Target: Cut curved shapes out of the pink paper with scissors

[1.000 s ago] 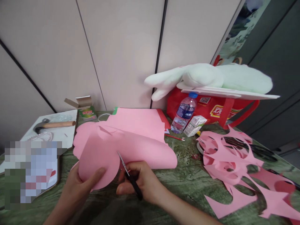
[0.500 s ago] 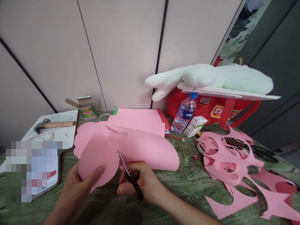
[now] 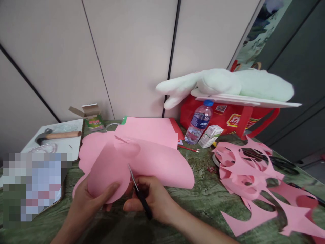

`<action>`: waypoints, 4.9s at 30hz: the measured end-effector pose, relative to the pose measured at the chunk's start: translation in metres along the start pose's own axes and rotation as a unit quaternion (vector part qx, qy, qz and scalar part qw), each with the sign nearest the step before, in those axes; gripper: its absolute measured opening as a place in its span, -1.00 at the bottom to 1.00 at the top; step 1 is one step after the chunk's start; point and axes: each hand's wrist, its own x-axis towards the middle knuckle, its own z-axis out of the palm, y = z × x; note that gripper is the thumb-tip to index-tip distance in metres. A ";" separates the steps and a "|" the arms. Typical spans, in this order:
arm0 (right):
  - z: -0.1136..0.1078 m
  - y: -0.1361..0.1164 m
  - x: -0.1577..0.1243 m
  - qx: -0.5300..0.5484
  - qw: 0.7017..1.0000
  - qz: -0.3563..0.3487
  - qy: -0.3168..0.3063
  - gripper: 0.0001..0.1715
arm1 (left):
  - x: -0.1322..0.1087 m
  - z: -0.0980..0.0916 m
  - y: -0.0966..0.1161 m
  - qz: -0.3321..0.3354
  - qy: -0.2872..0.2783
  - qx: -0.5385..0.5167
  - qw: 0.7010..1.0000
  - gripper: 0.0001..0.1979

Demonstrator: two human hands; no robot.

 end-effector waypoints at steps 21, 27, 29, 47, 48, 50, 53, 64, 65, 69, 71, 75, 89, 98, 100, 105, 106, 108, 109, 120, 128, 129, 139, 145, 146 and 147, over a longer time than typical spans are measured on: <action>-0.004 -0.005 -0.001 -0.026 0.999 0.015 0.013 -0.37 | -0.005 0.003 0.004 -0.013 -0.010 -0.005 1.000 -0.71; -0.003 -0.007 -0.001 -0.020 1.000 0.009 0.010 -0.37 | -0.006 0.003 0.005 -0.013 -0.003 -0.001 1.000 -0.71; -0.003 -0.007 0.000 -0.020 1.000 0.004 0.011 -0.38 | -0.006 0.003 0.005 -0.011 0.000 -0.004 1.000 -0.71; -0.004 -0.005 0.000 -0.012 1.000 0.020 0.010 -0.42 | -0.004 0.000 0.003 0.004 -0.001 -0.020 1.000 -0.69; -0.004 -0.005 0.000 -0.015 1.000 0.020 0.013 -0.41 | -0.004 0.000 0.003 0.006 -0.001 -0.020 1.000 -0.69; -0.004 -0.005 0.000 -0.022 0.999 0.020 0.015 -0.42 | -0.004 0.000 0.002 0.008 0.000 -0.019 1.000 -0.69; -0.004 -0.006 0.000 -0.026 0.999 0.018 0.011 -0.41 | -0.005 0.000 0.002 0.009 0.012 -0.023 1.000 -0.68; -0.005 -0.010 -0.001 -0.037 0.999 0.022 -0.005 -0.43 | 0.003 -0.004 -0.007 0.105 0.040 0.024 0.993 -0.73; -0.005 -0.010 -0.001 -0.041 0.999 0.025 -0.005 -0.43 | 0.003 -0.004 -0.007 0.107 0.045 0.023 0.993 -0.74; -0.006 -0.011 -0.002 -0.045 0.998 0.036 0.006 -0.46 | 0.001 -0.002 -0.007 0.101 0.049 0.007 0.994 -0.76; -0.006 -0.012 -0.001 -0.044 0.998 0.042 0.011 -0.47 | 0.001 -0.002 -0.007 0.099 0.047 0.003 0.994 -0.76; -0.005 -0.012 -0.001 -0.036 0.998 0.043 0.009 -0.48 | 0.001 -0.004 -0.007 0.096 0.044 0.021 0.994 -0.72; -0.006 -0.012 -0.003 -0.060 0.998 0.022 -0.003 -0.46 | 0.003 -0.004 -0.007 0.102 0.052 0.007 0.993 -0.72; -0.006 -0.014 -0.002 -0.071 0.997 0.036 0.008 -0.43 | 0.007 -0.005 -0.010 0.093 0.063 0.011 0.994 -0.68; -0.006 -0.013 -0.002 -0.071 0.997 0.035 0.007 -0.44 | 0.007 -0.006 -0.009 0.089 0.058 0.016 0.994 -0.66; -0.008 -0.009 -0.002 -0.045 0.998 0.038 0.005 -0.47 | 0.007 -0.006 -0.008 0.082 0.056 0.010 0.995 -0.67; -0.009 -0.008 -0.002 -0.046 0.998 0.039 0.006 -0.48 | 0.007 -0.006 -0.008 0.080 0.056 0.006 0.995 -0.68; -0.009 -0.008 -0.002 -0.049 0.998 0.040 0.009 -0.49 | 0.007 -0.006 -0.009 0.074 0.056 0.002 0.996 -0.69; -0.009 -0.008 -0.002 -0.050 0.998 0.040 0.008 -0.49 | 0.007 -0.006 -0.009 0.070 0.057 0.001 0.996 -0.69; -0.010 -0.009 -0.001 -0.059 0.998 0.018 -0.005 -0.47 | 0.003 -0.002 -0.003 0.005 0.019 -0.059 0.998 -0.68; -0.007 -0.011 0.000 -0.060 0.998 0.000 0.003 -0.44 | -0.001 0.001 0.000 -0.015 -0.012 -0.061 0.998 -0.64; -0.007 -0.010 0.000 -0.058 0.998 -0.001 0.005 -0.43 | -0.001 0.001 0.000 -0.015 -0.012 -0.055 0.998 -0.63; -0.006 -0.012 0.000 -0.048 0.999 -0.020 -0.007 -0.43 | 0.000 0.001 -0.001 -0.012 -0.011 -0.045 0.999 -0.57; -0.006 -0.012 -0.001 -0.051 0.998 -0.022 0.000 -0.46 | 0.002 0.000 -0.005 -0.010 0.001 -0.051 0.999 -0.54; -0.006 -0.012 -0.001 -0.050 0.999 -0.020 -0.001 -0.45 | 0.002 -0.001 -0.005 -0.010 -0.002 -0.051 0.999 -0.54; -0.006 -0.012 -0.001 -0.048 0.999 -0.017 0.001 -0.45 | 0.002 -0.001 -0.005 -0.010 -0.007 -0.051 0.999 -0.55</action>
